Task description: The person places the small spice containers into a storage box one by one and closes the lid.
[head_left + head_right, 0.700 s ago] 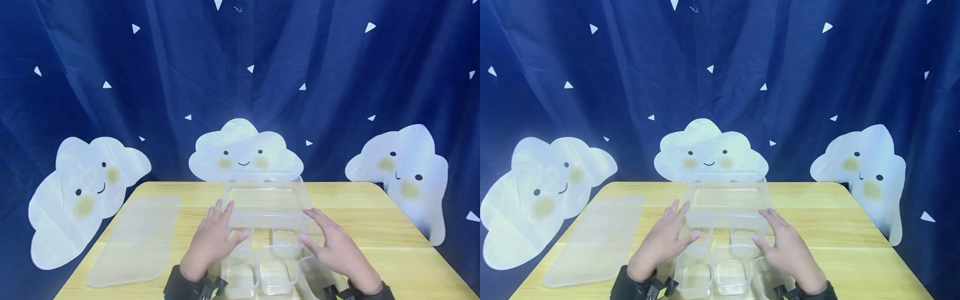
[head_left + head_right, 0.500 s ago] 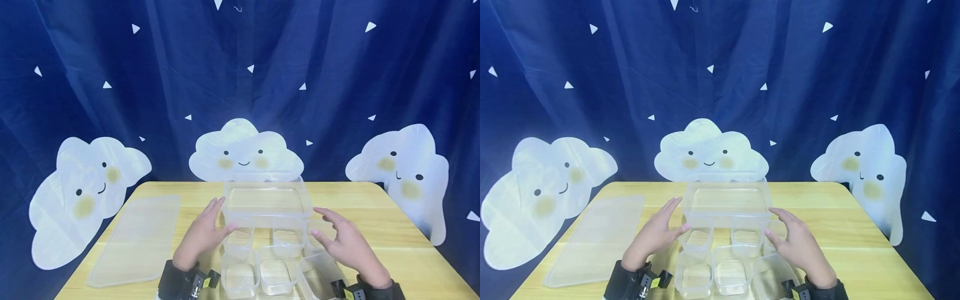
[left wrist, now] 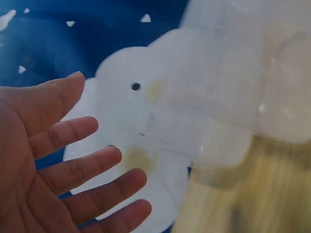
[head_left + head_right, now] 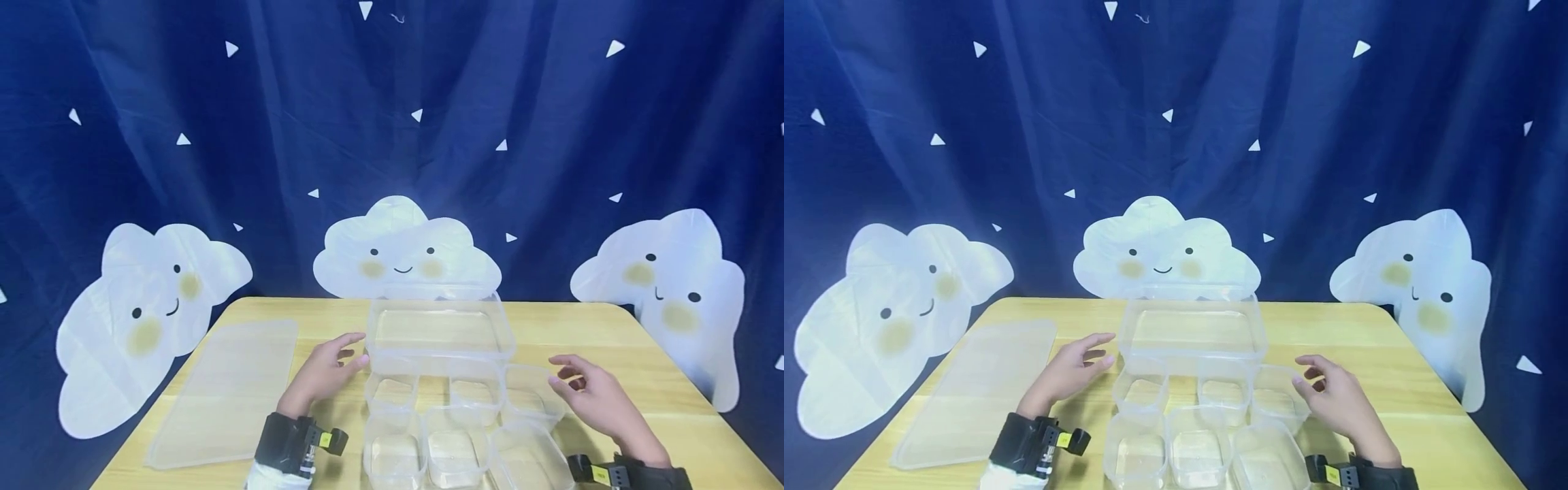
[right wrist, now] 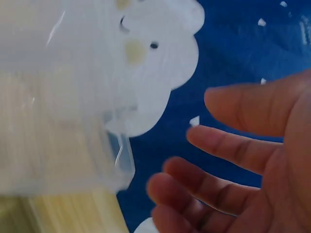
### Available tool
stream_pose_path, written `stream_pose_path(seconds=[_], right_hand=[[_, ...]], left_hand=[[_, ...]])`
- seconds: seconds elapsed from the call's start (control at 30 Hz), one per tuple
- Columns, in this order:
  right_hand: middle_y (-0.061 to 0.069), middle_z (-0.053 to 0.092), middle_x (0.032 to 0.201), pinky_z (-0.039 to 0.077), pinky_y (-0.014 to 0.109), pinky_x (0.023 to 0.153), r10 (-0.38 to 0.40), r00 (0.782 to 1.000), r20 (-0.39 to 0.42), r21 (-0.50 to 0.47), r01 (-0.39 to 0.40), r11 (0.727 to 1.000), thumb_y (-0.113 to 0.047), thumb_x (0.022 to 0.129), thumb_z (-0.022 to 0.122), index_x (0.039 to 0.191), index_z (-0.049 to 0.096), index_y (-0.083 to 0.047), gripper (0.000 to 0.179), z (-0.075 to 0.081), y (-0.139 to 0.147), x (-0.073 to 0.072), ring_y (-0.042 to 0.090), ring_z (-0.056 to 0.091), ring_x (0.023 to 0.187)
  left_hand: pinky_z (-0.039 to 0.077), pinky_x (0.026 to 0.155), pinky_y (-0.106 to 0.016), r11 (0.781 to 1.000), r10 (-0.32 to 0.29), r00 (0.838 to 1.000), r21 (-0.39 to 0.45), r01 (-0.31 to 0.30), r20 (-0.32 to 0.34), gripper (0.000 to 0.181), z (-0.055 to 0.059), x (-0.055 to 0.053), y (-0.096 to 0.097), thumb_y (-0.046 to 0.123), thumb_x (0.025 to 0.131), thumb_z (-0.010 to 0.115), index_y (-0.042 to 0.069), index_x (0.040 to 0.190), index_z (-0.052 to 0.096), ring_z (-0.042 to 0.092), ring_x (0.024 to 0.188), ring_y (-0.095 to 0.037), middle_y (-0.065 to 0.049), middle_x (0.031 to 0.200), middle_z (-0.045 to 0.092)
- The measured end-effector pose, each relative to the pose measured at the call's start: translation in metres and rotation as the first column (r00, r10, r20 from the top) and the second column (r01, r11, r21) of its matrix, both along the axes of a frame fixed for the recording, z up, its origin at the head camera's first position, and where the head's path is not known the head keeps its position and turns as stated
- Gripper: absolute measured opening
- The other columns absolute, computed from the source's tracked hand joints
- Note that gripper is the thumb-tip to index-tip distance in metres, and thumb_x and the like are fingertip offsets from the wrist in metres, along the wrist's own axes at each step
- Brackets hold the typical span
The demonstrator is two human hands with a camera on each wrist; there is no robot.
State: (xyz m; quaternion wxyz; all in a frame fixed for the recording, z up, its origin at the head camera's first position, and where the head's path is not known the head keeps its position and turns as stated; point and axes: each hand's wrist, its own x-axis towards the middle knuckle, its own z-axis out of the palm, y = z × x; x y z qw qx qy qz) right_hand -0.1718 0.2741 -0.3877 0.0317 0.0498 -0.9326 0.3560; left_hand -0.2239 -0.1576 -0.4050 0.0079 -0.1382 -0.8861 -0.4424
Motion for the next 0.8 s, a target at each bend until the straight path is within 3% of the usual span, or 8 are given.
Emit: stream_pose_path(seconds=[0.1, 0.23, 0.53, 0.8], right_hand=[[0.012, 0.063, 0.108, 0.050, 0.033, 0.066, 0.009, 0.994, 0.108, -0.026, -0.006, 1.000, -0.025, 0.097, 0.060, 0.131, 0.053, 0.002, 0.044, -0.005, 0.012, 0.000, 0.021, 0.062, 0.088], [0.011, 0.063, 0.108, 0.050, 0.033, 0.067, 0.019, 0.988, 0.154, -0.051, -0.011, 0.999, -0.023, 0.098, 0.059, 0.130, 0.053, 0.002, 0.041, -0.012, 0.021, 0.000, 0.022, 0.063, 0.088], [0.013, 0.062, 0.096, 0.052, 0.032, 0.064, 0.123, 0.984, 0.125, -0.167, -0.101, 0.981, -0.015, 0.098, 0.058, 0.122, 0.055, 0.005, 0.031, -0.028, 0.021, -0.013, 0.025, 0.063, 0.080], [0.012, 0.058, 0.086, 0.051, 0.029, 0.056, 0.131, 0.987, 0.095, -0.178, -0.113, 0.977, -0.005, 0.095, 0.058, 0.103, 0.057, 0.004, 0.012, -0.032, 0.018, -0.014, 0.019, 0.057, 0.065]], left_hand=[[0.049, 0.093, -0.051, 0.999, -0.035, 0.999, -0.018, 0.035, 0.003, 0.046, -0.009, -0.008, 0.003, 0.030, 0.094, 0.064, 0.015, 0.137, 0.054, 0.057, 0.117, -0.036, -0.016, 0.141, 0.049], [0.051, 0.091, -0.046, 0.997, -0.069, 0.997, -0.025, 0.068, -0.028, 0.043, -0.016, -0.015, 0.008, 0.024, 0.095, 0.064, 0.012, 0.135, 0.055, 0.061, 0.111, -0.031, -0.017, 0.139, 0.050], [0.053, 0.088, -0.037, 0.998, -0.059, 0.993, 0.011, 0.060, -0.104, 0.035, -0.024, -0.025, 0.006, 0.009, 0.093, 0.064, -0.001, 0.126, 0.060, 0.063, 0.107, -0.031, -0.015, 0.137, 0.052], [0.053, 0.087, -0.034, 0.996, -0.087, 0.984, -0.016, 0.086, -0.154, 0.029, -0.027, -0.026, 0.008, 0.003, 0.091, 0.064, -0.003, 0.120, 0.063, 0.064, 0.104, -0.029, -0.015, 0.133, 0.056]])
